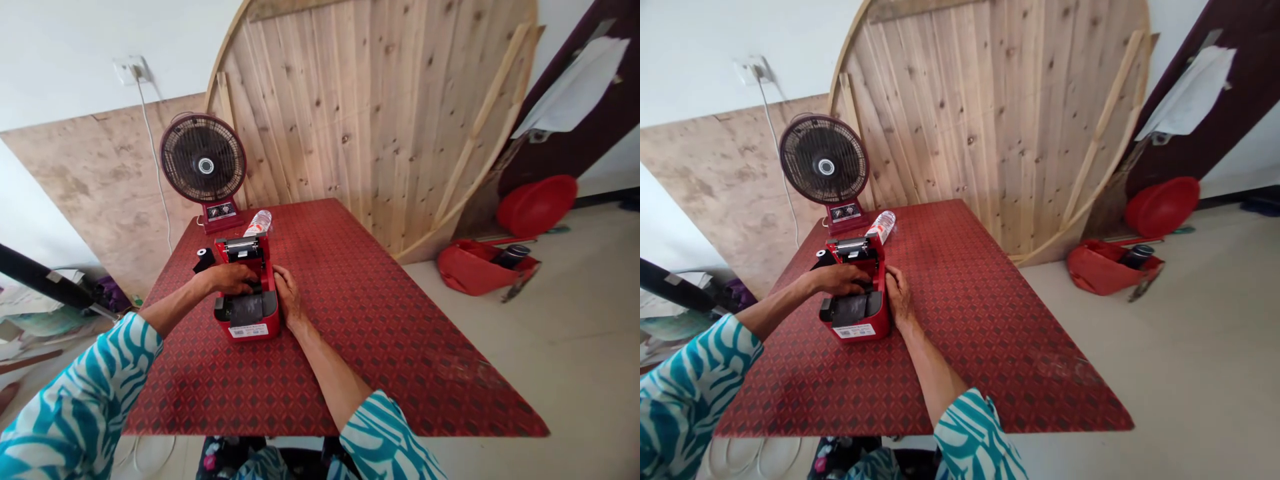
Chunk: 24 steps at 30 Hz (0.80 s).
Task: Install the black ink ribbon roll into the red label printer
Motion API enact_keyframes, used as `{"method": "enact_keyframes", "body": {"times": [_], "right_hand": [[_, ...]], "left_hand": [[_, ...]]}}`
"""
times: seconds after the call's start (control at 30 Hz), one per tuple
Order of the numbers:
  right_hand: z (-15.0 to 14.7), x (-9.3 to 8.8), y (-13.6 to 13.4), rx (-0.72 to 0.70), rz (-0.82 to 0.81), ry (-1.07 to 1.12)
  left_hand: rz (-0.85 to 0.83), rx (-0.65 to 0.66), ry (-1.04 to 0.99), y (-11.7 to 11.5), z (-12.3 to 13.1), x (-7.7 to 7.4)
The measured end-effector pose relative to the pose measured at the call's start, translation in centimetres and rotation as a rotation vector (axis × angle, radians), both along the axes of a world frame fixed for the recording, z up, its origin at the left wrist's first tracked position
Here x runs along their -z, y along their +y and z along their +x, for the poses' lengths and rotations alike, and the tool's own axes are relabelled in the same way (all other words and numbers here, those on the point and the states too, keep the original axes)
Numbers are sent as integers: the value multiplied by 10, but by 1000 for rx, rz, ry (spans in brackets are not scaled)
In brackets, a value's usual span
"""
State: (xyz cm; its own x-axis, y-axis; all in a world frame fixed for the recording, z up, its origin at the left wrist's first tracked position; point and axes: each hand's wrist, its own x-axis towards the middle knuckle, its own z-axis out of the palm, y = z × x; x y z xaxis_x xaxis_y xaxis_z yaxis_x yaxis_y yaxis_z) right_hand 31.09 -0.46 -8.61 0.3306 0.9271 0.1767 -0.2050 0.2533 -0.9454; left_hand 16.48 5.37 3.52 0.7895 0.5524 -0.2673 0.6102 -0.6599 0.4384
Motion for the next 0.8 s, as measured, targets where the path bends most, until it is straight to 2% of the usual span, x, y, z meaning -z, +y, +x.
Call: {"method": "enact_keyframes", "body": {"times": [0.07,0.2,0.33,0.43,0.5,0.57,0.67,0.73,0.8], "right_hand": [[0,0,0,-4,-6,7],[0,1,1,-4,0,-1],[0,3,2,-12,-1,4],[0,4,2,-13,1,23],[0,5,3,-12,-4,29],[1,6,3,-10,-14,31],[2,6,3,4,-12,23],[3,7,3,16,-8,15],[4,7,3,17,-11,5]], "left_hand": [[23,-14,-21,-2,-2,-1],[220,-129,-103,-13,-6,-1],[309,-184,-286,-37,-22,-18],[273,-393,-570,-49,-54,-32],[152,-591,-761,-49,-84,-31],[63,-762,-830,-43,-114,-18],[-68,-942,-850,-27,-147,20],[-105,-1006,-849,-16,-156,47],[-91,-1001,-852,-7,-159,69]]}}
